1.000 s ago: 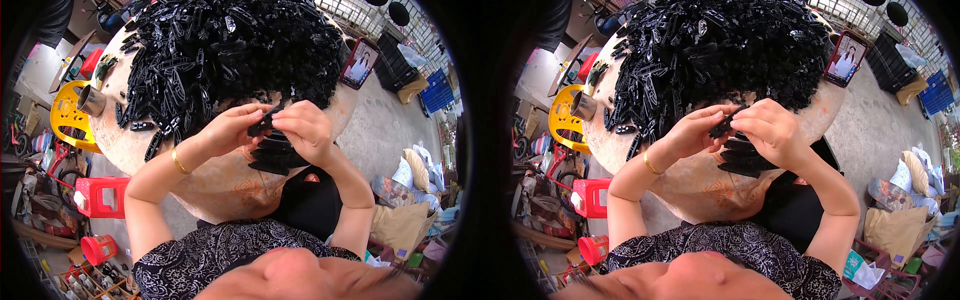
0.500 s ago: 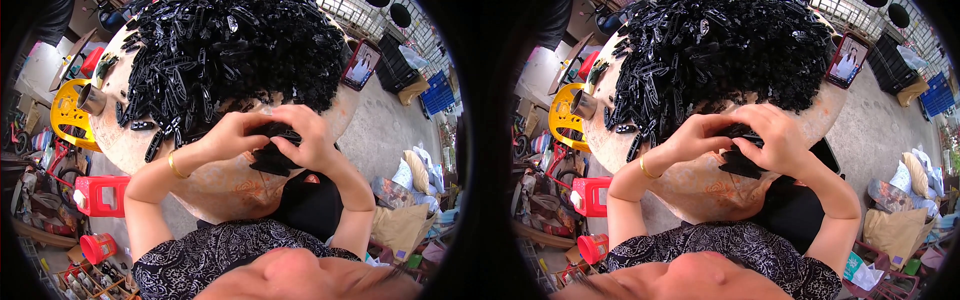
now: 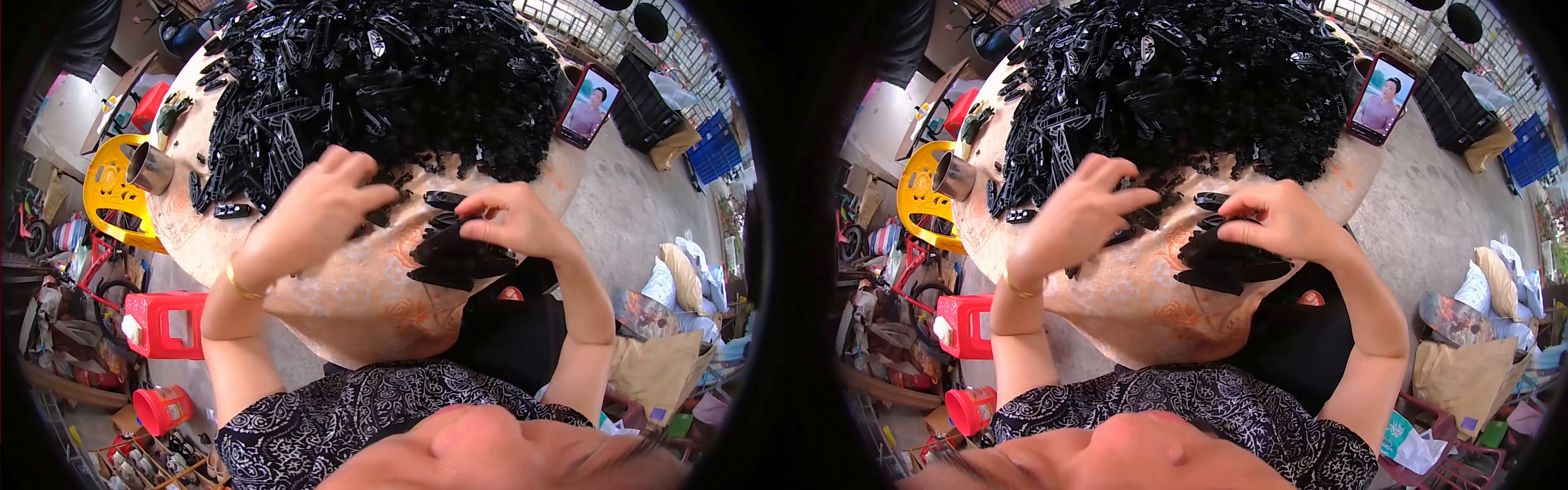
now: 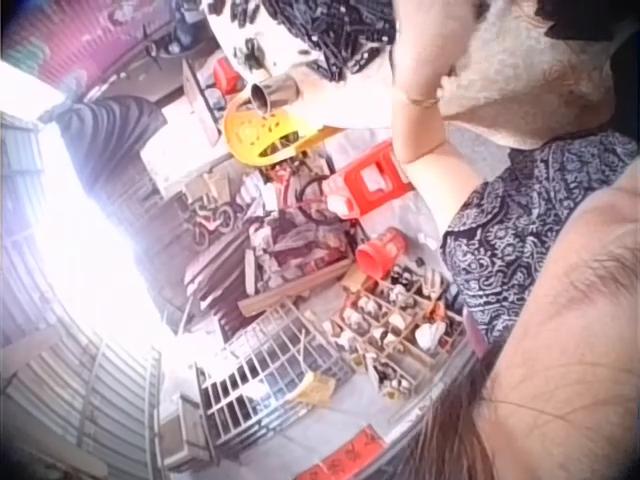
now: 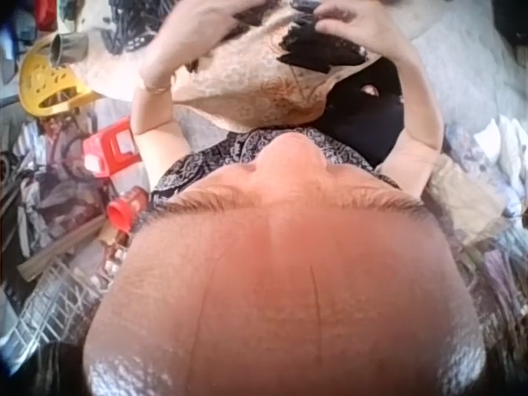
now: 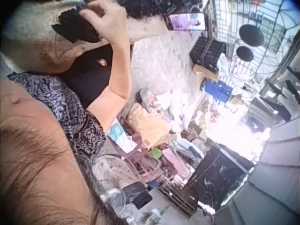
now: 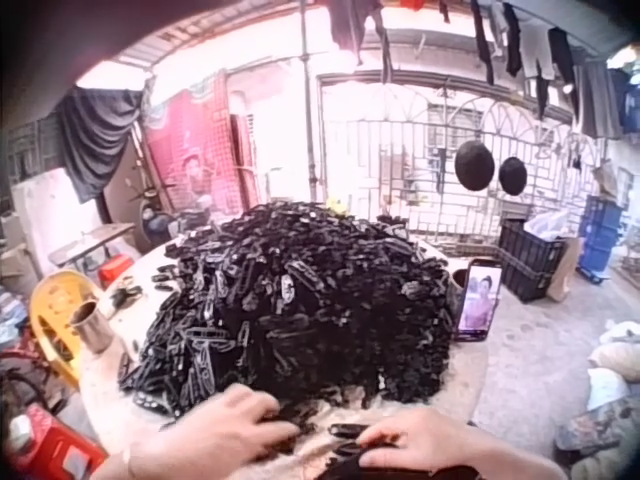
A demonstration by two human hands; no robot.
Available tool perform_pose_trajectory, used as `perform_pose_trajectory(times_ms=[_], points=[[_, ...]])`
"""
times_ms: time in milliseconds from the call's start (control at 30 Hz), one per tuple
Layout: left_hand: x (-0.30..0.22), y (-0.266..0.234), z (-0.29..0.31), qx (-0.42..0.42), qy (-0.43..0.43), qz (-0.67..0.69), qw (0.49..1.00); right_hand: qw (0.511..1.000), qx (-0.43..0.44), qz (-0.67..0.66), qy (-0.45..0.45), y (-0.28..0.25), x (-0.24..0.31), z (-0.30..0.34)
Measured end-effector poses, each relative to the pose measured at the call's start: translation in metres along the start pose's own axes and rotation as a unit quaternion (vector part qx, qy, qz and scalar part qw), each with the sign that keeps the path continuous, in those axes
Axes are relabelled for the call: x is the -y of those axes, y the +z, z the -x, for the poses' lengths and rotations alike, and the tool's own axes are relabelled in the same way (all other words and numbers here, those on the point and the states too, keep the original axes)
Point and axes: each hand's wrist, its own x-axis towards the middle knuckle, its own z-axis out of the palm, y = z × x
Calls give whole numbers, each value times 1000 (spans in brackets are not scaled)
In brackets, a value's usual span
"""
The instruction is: The person assembles black plastic components by fitting small plastic pieces into plastic bases by hand and placing the assembled parts in a stack on the table.
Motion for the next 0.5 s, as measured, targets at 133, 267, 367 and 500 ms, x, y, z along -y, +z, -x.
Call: perform_pose_trajectory(times_ms=[133,267,367,500], points=[[27,0,7,-18,-50,-96,994,990,-119,70,-9,3,-13,-26],[28,8,-1,27,-72,-113,991,922,-104,353,-122,10,-41,-56],[30,7,-7,19,-90,-110,990,905,-103,386,-149,11,-43,-65],[34,9,-19,-99,-109,77,986,889,-85,434,-119,13,-37,-63]])
